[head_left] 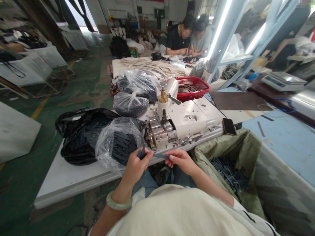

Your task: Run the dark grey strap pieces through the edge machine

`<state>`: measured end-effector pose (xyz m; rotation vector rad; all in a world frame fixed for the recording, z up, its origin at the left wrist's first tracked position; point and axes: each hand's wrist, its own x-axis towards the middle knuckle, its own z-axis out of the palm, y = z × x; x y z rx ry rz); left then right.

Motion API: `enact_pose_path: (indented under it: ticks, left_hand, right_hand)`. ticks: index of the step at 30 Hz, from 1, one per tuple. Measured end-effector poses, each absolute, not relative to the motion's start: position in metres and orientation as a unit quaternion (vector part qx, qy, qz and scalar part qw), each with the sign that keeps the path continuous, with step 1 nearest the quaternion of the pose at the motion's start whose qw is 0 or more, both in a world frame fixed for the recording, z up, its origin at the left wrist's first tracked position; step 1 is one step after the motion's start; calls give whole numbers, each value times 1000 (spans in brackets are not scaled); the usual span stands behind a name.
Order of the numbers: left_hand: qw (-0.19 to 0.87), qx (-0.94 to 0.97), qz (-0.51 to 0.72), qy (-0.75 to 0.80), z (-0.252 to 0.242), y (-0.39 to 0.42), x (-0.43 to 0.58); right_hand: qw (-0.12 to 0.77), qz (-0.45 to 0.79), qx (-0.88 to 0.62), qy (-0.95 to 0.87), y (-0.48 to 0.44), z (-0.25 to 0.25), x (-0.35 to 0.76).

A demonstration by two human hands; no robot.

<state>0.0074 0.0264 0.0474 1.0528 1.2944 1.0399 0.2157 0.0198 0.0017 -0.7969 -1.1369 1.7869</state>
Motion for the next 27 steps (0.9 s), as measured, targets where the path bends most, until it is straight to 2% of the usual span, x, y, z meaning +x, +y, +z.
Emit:
enact_pose_path:
  ticks: [3,4,9,19,24,27]
  left_hand:
    - [537,503,410,539,45,31,10]
    - [542,490,417,540,43,32,10]
    - [609,345,482,527,37,38,9]
    - [642,275,483,528,29,32,-7]
    - [658,252,488,516,28,33,-9]
    - [713,215,482,462,29,36,-8]
  right_hand:
    - [319,690,-334,-558,27,6,213]
    - [307,683,-341,-568,31,7,211]
    - [448,659,-441,-412,66,8,205]
    - [477,679,-455,-322,102,-7,202]
    - [571,622,-456,-282,101,-7,205]
    - [645,559,-456,-254,90,-2,229]
